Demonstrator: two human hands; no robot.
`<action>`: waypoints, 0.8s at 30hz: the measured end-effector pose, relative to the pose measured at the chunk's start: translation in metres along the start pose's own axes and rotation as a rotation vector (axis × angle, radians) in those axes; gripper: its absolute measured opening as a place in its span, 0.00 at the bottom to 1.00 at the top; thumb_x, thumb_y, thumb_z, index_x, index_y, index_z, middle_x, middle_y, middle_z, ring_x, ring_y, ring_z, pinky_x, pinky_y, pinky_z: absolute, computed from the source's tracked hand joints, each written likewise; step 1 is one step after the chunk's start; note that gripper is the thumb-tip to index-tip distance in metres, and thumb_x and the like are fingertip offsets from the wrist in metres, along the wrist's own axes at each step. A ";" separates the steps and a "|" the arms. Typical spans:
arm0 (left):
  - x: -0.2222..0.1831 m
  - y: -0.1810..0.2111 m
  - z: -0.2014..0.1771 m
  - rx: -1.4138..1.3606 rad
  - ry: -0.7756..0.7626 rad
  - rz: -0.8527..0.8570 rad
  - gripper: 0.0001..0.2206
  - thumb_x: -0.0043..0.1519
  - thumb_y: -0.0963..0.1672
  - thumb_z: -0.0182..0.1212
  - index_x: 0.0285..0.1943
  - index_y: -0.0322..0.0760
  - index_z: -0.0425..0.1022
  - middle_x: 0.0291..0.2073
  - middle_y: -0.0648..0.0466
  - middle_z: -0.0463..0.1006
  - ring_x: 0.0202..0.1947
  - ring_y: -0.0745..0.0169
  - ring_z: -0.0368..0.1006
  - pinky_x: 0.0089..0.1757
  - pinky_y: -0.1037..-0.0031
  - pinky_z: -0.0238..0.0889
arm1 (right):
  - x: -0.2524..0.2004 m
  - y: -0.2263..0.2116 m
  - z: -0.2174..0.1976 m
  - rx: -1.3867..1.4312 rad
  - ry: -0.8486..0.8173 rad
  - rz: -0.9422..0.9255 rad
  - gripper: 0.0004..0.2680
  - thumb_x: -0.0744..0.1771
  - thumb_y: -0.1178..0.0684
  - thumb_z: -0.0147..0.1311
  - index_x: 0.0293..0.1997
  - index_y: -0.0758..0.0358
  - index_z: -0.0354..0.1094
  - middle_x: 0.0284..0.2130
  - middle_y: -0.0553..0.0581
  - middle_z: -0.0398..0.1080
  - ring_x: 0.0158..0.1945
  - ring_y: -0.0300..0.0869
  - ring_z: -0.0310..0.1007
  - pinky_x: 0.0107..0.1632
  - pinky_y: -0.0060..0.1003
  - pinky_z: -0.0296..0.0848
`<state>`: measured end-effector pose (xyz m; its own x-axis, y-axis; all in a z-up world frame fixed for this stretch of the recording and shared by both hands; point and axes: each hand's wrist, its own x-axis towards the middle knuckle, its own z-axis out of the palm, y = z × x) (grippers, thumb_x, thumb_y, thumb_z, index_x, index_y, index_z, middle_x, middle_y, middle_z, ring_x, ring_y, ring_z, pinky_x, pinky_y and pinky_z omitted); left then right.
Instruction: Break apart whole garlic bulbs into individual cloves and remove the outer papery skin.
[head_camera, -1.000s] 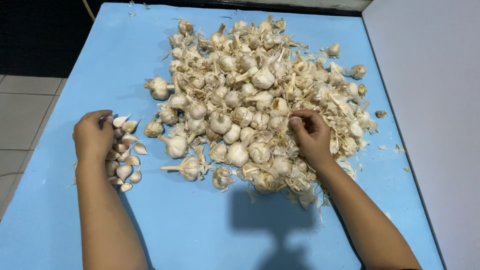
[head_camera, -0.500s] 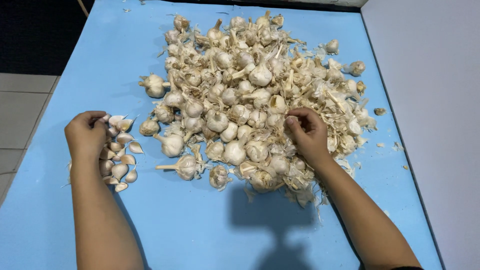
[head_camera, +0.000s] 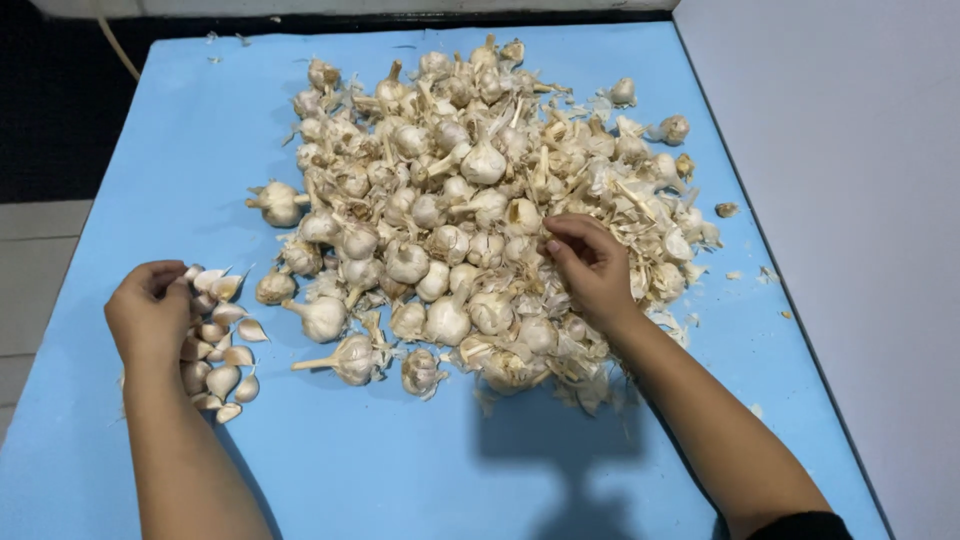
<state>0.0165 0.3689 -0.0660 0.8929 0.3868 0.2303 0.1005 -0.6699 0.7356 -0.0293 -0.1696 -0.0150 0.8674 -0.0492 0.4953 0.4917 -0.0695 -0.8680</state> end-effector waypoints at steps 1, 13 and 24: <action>0.001 -0.001 0.000 -0.001 -0.002 0.009 0.11 0.65 0.39 0.55 0.53 0.40 0.80 0.43 0.53 0.82 0.44 0.59 0.76 0.47 0.68 0.66 | 0.001 -0.002 0.001 -0.001 0.008 -0.005 0.07 0.69 0.64 0.53 0.52 0.70 0.71 0.50 0.64 0.70 0.48 0.47 0.77 0.53 0.35 0.84; -0.007 0.049 0.005 0.121 0.229 0.439 0.09 0.68 0.38 0.63 0.55 0.32 0.82 0.51 0.45 0.80 0.50 0.46 0.74 0.48 0.56 0.65 | 0.002 -0.018 -0.005 0.189 -0.032 0.038 0.09 0.68 0.67 0.52 0.54 0.72 0.67 0.53 0.64 0.67 0.53 0.48 0.76 0.64 0.43 0.79; -0.161 0.285 0.131 -0.528 -0.556 0.703 0.13 0.60 0.42 0.66 0.54 0.36 0.80 0.49 0.43 0.81 0.54 0.36 0.75 0.54 0.50 0.66 | -0.027 -0.008 -0.012 0.235 0.040 0.023 0.09 0.63 0.68 0.63 0.46 0.76 0.68 0.45 0.70 0.74 0.47 0.46 0.79 0.48 0.33 0.79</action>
<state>-0.0411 0.0320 0.0231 0.7652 -0.4200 0.4880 -0.6067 -0.2166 0.7649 -0.0576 -0.1798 -0.0210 0.8770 -0.0882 0.4723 0.4804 0.1655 -0.8613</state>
